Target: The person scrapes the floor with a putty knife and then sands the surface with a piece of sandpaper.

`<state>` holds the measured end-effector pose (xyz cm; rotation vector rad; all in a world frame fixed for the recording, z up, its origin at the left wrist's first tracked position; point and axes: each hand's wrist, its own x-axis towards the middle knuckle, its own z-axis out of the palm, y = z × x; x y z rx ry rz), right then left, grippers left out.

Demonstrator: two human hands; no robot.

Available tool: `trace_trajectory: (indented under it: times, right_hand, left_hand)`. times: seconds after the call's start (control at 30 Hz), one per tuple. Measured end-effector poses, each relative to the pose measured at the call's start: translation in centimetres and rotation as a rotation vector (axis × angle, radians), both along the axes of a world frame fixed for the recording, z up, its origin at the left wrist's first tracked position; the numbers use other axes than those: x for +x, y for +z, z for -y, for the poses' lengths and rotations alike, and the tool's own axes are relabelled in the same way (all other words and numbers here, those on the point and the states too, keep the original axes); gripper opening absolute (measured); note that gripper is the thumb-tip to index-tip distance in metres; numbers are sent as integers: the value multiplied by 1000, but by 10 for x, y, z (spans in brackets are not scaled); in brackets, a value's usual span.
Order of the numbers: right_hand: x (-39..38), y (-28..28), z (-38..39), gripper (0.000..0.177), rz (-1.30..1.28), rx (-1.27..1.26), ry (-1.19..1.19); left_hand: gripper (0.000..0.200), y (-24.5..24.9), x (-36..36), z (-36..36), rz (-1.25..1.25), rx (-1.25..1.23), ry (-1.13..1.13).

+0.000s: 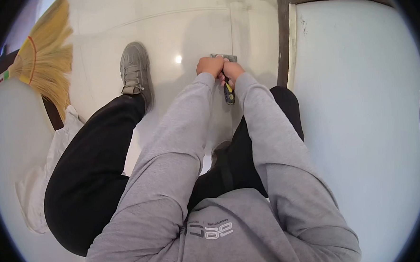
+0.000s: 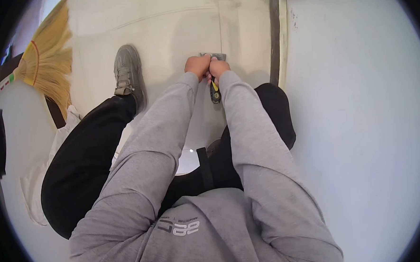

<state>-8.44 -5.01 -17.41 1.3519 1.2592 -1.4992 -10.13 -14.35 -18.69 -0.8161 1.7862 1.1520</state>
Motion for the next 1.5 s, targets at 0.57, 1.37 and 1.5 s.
trace_trajectory:
  times: [0.57, 1.37, 1.5]
  right_hand:
    - [26, -26, 14, 50, -165, 150, 90]
    - [41, 1, -63, 38, -42, 262, -11]
    - [40, -1, -68, 46, -9, 243, 132]
  left_hand:
    - [58, -20, 20, 17, -143, -222, -136]
    - [27, 9, 39, -46, 13, 380, 161]
    - [23, 10, 38, -56, 191, 420, 317]
